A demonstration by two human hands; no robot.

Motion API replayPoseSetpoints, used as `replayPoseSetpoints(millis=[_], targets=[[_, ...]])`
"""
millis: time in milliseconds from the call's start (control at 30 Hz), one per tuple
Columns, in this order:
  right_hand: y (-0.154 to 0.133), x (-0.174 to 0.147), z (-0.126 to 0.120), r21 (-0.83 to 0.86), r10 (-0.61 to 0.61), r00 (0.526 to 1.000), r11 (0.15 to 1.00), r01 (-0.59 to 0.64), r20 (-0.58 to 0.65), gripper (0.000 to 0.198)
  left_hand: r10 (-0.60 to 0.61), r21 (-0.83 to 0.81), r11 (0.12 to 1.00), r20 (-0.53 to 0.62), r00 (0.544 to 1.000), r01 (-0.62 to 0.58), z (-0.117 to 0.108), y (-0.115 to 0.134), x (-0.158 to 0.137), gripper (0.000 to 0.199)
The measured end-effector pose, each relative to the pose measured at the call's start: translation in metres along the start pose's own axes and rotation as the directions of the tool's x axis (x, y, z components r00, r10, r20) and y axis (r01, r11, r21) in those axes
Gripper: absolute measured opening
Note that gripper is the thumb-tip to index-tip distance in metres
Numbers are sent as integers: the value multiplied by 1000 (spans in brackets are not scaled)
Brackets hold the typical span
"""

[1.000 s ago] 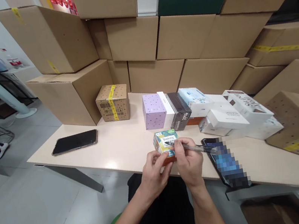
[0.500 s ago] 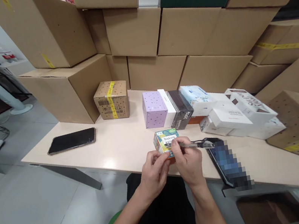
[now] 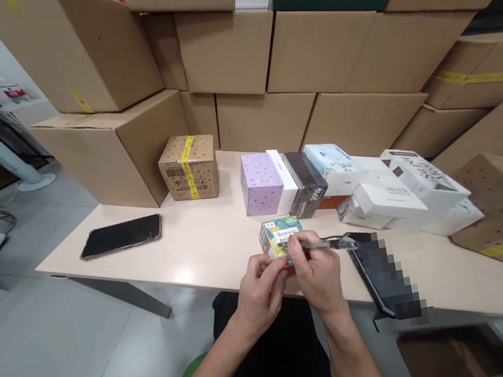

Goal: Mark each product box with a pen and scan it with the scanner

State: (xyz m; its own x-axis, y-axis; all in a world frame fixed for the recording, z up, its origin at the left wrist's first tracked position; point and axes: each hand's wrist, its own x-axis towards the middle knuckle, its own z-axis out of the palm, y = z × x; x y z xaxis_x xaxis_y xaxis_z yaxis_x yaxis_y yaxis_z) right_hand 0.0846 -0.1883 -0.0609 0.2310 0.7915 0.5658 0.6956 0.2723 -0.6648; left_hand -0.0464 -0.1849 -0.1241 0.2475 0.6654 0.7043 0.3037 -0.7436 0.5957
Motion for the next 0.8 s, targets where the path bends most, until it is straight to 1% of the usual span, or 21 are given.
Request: replayPoseSetpoints(millis=[133, 267, 333, 367, 433, 533, 567, 600, 633, 700, 733, 800], targets=[[0, 2, -1, 9, -28, 1000, 1000, 28, 4, 27, 12, -2, 1000, -9, 1000, -12, 1, -1, 0, 34], [1, 1, -2, 32, 10, 999, 999, -12, 42, 28, 20, 13, 1000, -13, 1000, -19, 1, -1, 0, 34], [2, -1, -1, 63, 42, 999, 997, -43, 32, 27, 28, 26, 999, -19, 999, -28, 2, -1, 0, 34], [2, -3, -1, 98, 70, 998, 993, -69, 3, 25, 32, 31, 999, -22, 999, -32, 2, -1, 0, 34], [3, -7, -2, 229, 164, 983, 963, -141, -87, 24, 33, 42, 999, -30, 999, -32, 2, -1, 0, 35], [9, -10, -11, 454, 346, 916, 862, -226, -201, 27, 7, 53, 999, -43, 999, -4, 2, -2, 1, 36], [13, -11, -17, 487, 390, 895, 838, -247, -217, 29, -7, 55, 998, -46, 999, 10, 2, -2, 1, 36], [18, -11, -22, 480, 420, 880, 833, -275, -224, 31, -21, 57, 998, -44, 999, 23, 2, -2, 2, 36], [25, -10, -29, 427, 436, 873, 847, -316, -219, 34, -33, 61, 998, -42, 999, 35, 2, -2, 2, 36], [40, -10, -39, 202, 443, 880, 890, -408, -173, 38, -49, 73, 996, -37, 998, 51, 2, -2, 2, 36], [47, -10, -43, 58, 448, 885, 894, -444, -130, 40, -55, 80, 995, -36, 998, 58, 2, -3, 3, 36], [58, -10, -45, -198, 473, 881, 863, -464, -6, 46, -66, 88, 994, -35, 997, 68, 2, -3, 3, 35]])
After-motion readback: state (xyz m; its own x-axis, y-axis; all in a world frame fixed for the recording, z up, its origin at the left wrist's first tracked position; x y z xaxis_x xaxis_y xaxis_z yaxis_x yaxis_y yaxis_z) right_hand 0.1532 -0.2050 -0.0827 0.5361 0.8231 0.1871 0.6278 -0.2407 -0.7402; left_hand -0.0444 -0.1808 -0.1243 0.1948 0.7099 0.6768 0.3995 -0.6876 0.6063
